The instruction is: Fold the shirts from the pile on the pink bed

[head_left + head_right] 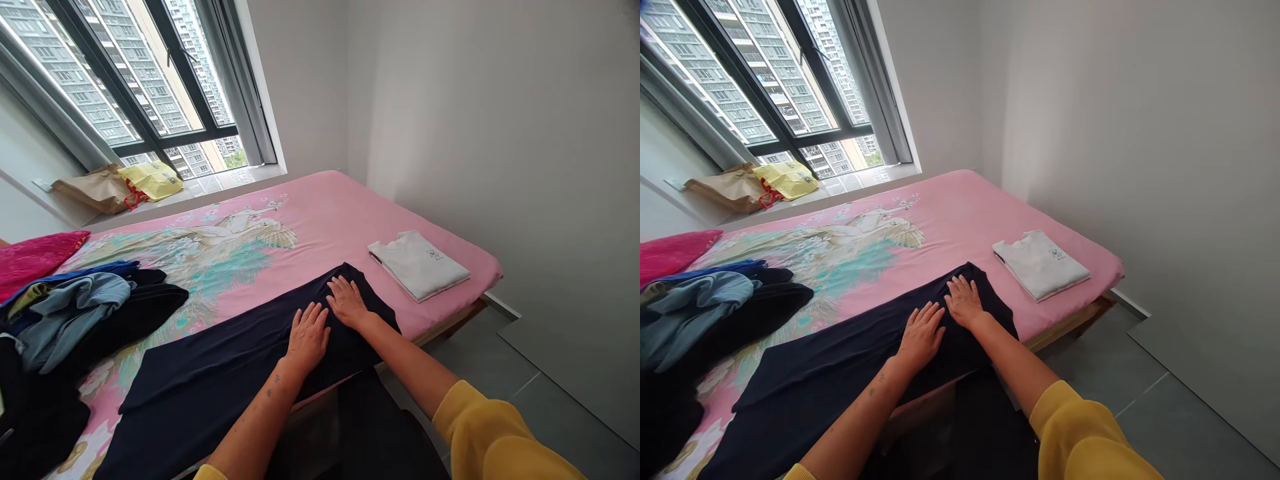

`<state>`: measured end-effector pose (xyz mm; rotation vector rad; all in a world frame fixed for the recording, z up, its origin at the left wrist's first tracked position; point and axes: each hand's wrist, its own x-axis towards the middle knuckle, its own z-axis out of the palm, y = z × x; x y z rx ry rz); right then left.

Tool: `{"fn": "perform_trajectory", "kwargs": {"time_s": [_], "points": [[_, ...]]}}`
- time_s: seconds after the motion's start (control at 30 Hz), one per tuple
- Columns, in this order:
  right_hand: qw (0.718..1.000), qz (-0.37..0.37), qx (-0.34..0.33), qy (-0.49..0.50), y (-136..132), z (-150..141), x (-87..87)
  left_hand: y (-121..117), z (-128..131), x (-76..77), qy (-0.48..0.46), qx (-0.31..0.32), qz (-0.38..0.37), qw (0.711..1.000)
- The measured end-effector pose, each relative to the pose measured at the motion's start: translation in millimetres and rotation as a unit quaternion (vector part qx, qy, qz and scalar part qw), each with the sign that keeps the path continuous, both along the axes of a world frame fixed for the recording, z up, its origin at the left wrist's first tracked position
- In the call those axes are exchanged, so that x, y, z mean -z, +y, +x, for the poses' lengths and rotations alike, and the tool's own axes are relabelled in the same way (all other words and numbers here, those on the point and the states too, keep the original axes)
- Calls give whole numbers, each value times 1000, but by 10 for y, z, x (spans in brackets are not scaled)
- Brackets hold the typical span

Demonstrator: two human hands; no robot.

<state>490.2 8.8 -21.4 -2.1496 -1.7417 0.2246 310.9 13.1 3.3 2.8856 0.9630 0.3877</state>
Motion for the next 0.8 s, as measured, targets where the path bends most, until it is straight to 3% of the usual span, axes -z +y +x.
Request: {"fn": "perform_trajectory", "kwargs": {"time_s": [0.1, 0.2, 0.33, 0.4, 0.5, 0.6, 0.73, 0.8], "points": [[995, -98, -4, -6, 4, -18, 131, 69, -117, 189, 68, -55, -33, 996], [991, -129, -21, -13, -1, 33, 197, 97, -285, 321, 75, -59, -42, 995], [988, -154, -12, -2, 36, 39, 123, 58, -365, 338, 45, -60, -22, 997], [992, -129, -1, -9, 68, 19, 70, -16, -374, 313, 22, -68, -3, 997], [997, -67, 1, -29, 124, 19, 31, -219, -456, 293, -18, -83, 19, 996], [998, -51, 6, -26, 180, 73, 36, -522, -683, 344, -57, -114, 19, 992], [997, 17, -67, -40, 232, 174, 69, -970, -1179, 584, -108, -150, -1, 983], [997, 20, -59, -44, 255, 209, 79, -1157, -1457, 747, -142, -167, 3, 976]]}}
